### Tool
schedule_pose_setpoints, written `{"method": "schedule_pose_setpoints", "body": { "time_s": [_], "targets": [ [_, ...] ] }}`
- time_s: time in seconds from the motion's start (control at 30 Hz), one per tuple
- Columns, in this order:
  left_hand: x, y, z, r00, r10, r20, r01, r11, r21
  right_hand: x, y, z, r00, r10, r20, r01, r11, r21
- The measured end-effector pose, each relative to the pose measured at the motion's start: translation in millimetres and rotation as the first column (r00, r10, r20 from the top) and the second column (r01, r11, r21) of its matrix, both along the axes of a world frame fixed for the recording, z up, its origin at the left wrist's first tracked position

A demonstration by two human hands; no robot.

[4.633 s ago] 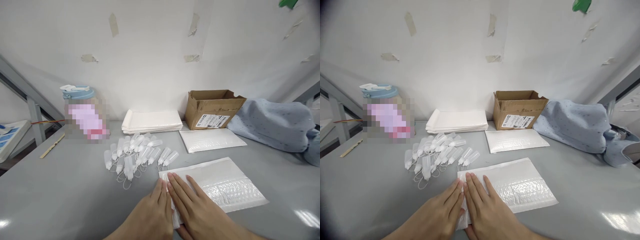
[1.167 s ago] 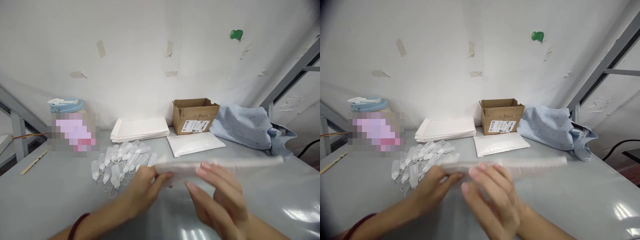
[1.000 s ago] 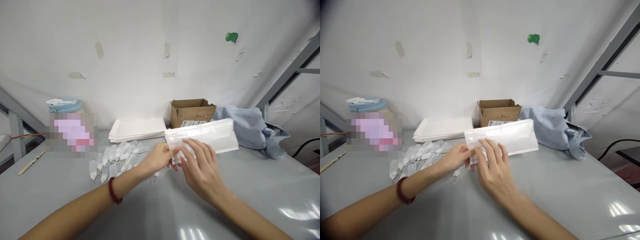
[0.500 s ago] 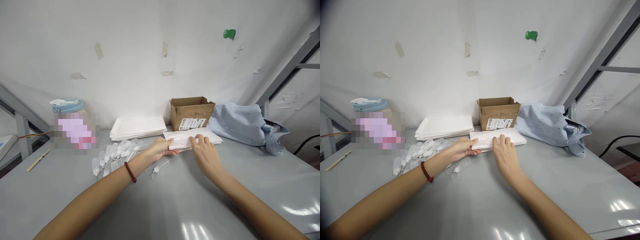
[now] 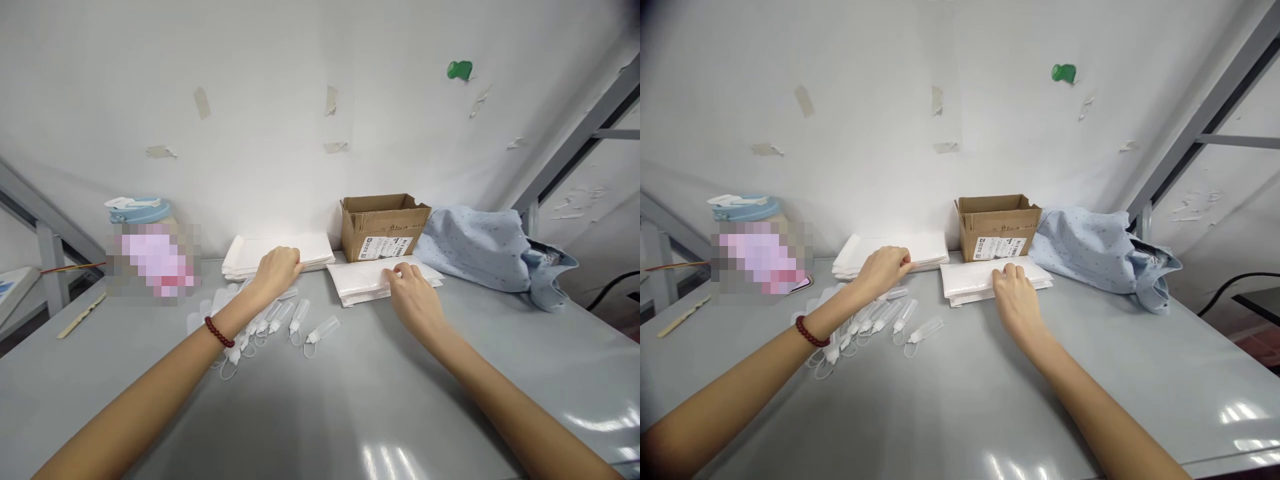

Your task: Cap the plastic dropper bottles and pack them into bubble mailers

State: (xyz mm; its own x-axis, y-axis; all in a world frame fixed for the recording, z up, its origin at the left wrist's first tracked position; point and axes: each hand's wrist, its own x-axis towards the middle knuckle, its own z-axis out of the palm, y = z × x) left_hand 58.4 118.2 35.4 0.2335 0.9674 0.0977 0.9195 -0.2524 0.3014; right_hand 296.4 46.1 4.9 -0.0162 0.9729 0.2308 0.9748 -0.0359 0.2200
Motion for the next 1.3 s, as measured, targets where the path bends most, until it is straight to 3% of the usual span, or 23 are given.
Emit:
{"method": "schedule_pose_setpoints", "body": {
  "time_s": [0.13, 0.3, 1.1, 1.3],
  "targets": [
    [-14, 10, 2.0, 0.986, 0.008, -0.168, 0.003, 0.998, 0.065, 0, 0, 0.0, 1.0, 0.002, -0.007, -0.002, 1.0, -0.001],
    [-16, 12, -0.4, 0.962, 0.002, -0.272, 0.021, 0.996, 0.082, 0, 0, -1.0, 1.0, -0.001, -0.003, 0.001, 1.0, 0.0],
    [-12, 16, -6.6, 0.899, -0.042, -0.436, 0.1, 0.989, 0.11, -1, 0, -1.0, 1.0, 0.003, 0.0, -0.003, 1.0, 0.005],
    [-10, 16, -7.7, 0.834, -0.142, -0.533, 0.251, 0.958, 0.137, 1, 1, -3.5, 0.999, 0.026, -0.027, -0.025, 0.999, 0.034]
  ]
}}
